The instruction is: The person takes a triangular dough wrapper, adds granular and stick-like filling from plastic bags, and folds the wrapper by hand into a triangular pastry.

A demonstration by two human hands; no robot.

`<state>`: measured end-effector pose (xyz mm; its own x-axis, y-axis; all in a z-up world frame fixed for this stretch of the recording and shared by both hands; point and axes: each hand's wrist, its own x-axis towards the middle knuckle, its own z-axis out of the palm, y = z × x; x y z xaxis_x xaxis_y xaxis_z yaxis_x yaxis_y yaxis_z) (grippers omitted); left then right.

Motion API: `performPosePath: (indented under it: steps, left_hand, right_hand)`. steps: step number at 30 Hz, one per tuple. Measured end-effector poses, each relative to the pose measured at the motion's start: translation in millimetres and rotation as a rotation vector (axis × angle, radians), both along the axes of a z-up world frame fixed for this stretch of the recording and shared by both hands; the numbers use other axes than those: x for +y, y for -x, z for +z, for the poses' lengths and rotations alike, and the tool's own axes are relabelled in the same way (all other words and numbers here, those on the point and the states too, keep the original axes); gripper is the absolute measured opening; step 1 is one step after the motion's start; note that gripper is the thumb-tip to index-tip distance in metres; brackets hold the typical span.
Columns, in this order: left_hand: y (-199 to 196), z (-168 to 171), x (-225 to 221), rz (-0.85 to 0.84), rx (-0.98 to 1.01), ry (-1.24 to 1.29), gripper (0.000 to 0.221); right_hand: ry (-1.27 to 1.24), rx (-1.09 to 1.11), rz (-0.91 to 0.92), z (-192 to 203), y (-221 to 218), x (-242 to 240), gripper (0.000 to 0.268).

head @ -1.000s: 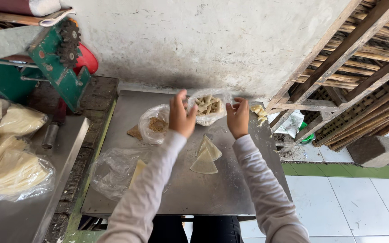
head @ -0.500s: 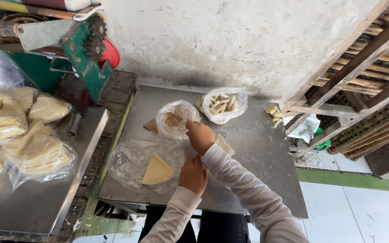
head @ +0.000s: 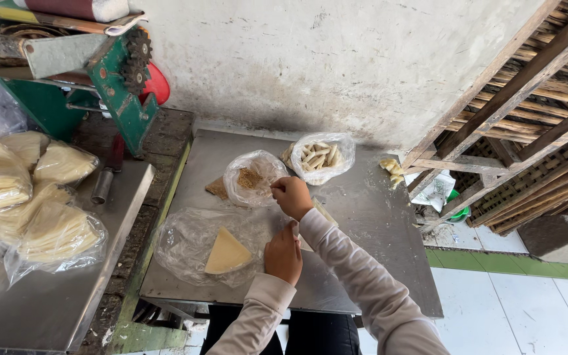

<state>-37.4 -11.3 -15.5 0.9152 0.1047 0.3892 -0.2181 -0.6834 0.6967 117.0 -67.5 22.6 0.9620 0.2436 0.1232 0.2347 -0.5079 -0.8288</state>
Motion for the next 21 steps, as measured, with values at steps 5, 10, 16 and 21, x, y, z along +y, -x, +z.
performPosePath:
  steps: [5, 10, 16, 21]
  left_hand:
    - [0.8, 2.7, 3.9, -0.023, -0.077, 0.063, 0.045]
    - [0.4, -1.9, 4.0, -0.060, -0.092, 0.129, 0.045]
    - [0.2, -4.6, 6.2, -0.085, -0.074, 0.215, 0.045]
    - [-0.1, -2.0, 5.0, -0.070, -0.058, 0.259, 0.047]
  right_hand:
    - [-0.109, 0.095, -0.069, -9.6, -2.0, -6.5, 0.018]
    - [-0.318, 0.249, -0.015, -15.3, -5.0, -18.6, 0.019]
    - [-0.530, 0.382, 0.061, -6.0, 11.5, -67.2, 0.024]
    - [-0.523, 0.373, 0.068, 2.9, 48.9, -137.4, 0.026]
